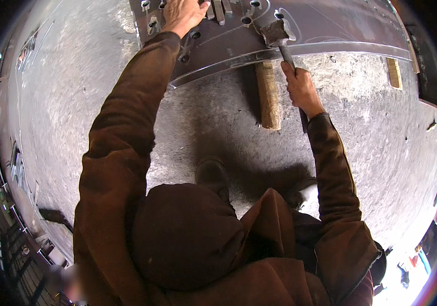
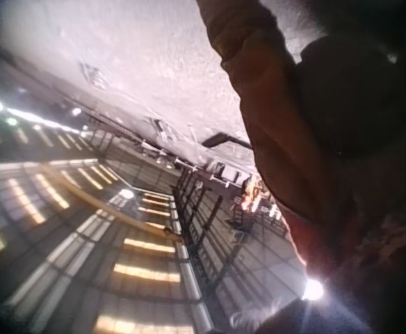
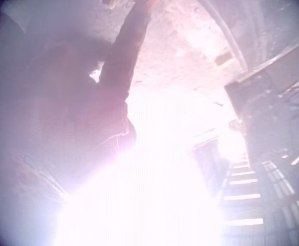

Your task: The person picks up a hammer and a metal punch, then repeatedly strikes the punch against a perforated metal sheet resting on wooden blocks to drive the punch through the holes. The person continues this hammering action across multiple holes on the sheet.

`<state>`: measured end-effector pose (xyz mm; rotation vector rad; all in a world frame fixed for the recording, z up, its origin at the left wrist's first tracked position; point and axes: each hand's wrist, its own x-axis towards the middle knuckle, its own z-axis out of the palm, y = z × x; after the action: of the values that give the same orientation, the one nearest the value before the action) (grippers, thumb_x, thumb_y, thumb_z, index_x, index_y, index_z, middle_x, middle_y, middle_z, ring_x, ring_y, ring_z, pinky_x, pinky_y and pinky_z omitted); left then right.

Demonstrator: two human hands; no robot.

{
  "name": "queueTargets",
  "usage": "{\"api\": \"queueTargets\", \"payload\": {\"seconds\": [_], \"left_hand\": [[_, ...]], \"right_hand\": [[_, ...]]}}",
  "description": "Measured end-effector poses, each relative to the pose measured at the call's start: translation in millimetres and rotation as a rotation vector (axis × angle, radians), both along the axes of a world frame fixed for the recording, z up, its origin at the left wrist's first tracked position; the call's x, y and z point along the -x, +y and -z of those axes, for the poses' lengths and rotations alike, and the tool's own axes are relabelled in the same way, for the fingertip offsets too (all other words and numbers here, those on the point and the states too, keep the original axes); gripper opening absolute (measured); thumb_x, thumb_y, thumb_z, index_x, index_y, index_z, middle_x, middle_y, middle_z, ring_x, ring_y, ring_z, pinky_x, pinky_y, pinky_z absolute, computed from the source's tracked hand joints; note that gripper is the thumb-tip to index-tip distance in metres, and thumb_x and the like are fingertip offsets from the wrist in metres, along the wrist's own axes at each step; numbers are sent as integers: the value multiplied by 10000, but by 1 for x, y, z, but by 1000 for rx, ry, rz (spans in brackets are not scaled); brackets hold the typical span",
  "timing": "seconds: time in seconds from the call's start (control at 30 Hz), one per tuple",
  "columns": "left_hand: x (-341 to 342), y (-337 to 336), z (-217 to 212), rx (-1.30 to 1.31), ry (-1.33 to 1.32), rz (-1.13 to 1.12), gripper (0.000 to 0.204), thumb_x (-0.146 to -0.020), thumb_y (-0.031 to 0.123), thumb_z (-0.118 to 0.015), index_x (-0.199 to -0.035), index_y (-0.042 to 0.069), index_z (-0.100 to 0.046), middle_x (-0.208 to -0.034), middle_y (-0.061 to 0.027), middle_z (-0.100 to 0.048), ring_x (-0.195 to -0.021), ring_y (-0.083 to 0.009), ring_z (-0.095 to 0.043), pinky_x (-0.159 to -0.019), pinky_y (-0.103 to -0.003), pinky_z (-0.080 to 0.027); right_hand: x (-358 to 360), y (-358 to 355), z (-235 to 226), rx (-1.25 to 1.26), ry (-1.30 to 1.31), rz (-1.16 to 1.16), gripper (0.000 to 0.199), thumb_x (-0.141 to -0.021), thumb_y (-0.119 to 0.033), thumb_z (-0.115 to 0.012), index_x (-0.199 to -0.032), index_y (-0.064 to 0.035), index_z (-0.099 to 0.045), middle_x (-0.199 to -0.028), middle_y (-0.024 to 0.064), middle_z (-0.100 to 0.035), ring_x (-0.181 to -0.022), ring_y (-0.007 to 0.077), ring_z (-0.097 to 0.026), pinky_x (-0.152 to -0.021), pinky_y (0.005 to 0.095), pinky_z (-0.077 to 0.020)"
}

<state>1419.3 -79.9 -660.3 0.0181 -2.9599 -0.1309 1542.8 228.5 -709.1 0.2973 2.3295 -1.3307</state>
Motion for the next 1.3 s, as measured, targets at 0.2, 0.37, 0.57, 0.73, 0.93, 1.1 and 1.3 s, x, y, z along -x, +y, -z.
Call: {"api": "queueTargets", "payload": {"seconds": [0.2, 0.37, 0.57, 0.73, 0.93, 1.1, 1.3], "left_hand": [[15, 16, 3, -179, -161, -89, 387, -839, 363, -720, -966, -1, -751, -1032, -244, -722, -1013, -415, -689, -848, -503, -537], [9, 22, -14, -195, -235, -142, 352, -816, 320, -744, -897, -23, -752, -933, -249, -730, -887, -373, -723, -751, -462, -552], [-30, -23, 40, -1748, -180, 59, 193, -977, 184, -639, -939, 6, -704, -868, -98, -693, -731, -152, -627, -594, -310, -487], [-91, 11, 7, -1700, -265, 166, 120, -969, 65, -628, -1015, -34, -677, -952, -114, -702, -819, -163, -667, -711, -277, -550], [-99, 26, 31, -1026, -61, 337, 203, -926, 72, -714, -1073, -64, -683, -927, -105, -748, -847, -157, -727, -772, -282, -583], [-95, 25, 65, -841, 110, 450, 317, -895, 326, -779, -1026, 39, -758, -889, -105, -767, -798, -196, -752, -737, -326, -596], [-95, 30, 70, -844, 141, 489, 272, -906, 275, -776, -996, 21, -748, -852, -80, -763, -785, -154, -748, -710, -276, -603]], "right_hand": [[-2, 0, 3, 5, 18, 26, 590, -1000, -558, -562, -727, -38, -500, -552, -4, -447, -417, 102, -424, -366, 305, -336], [4, 10, 15, -50, 58, -24, 597, -995, -558, -572, -707, -40, -496, -539, -3, -441, -409, 108, -420, -364, 309, -332], [0, 3, 9, 68, -47, 66, 578, -975, -575, -598, -710, -81, -456, -555, -9, -428, -404, 106, -398, -356, 297, -319], [1, 7, 12, 213, -168, 150, 557, -959, -600, -605, -767, -102, -447, -611, -17, -423, -431, 90, -398, -356, 275, -324], [-2, 2, 13, 130, -102, 140, 577, -953, -615, -606, -732, -111, -433, -593, -18, -427, -430, 78, -395, -354, 268, -329], [-6, -3, 14, 176, -89, 144, 563, -961, -597, -609, -725, -118, -429, -581, -24, -419, -424, 74, -391, -348, 264, -320], [-5, -1, 15, 143, -69, 157, 564, -961, -603, -605, -719, -125, -429, -575, -31, -416, -427, 73, -393, -351, 266, -322]]}}
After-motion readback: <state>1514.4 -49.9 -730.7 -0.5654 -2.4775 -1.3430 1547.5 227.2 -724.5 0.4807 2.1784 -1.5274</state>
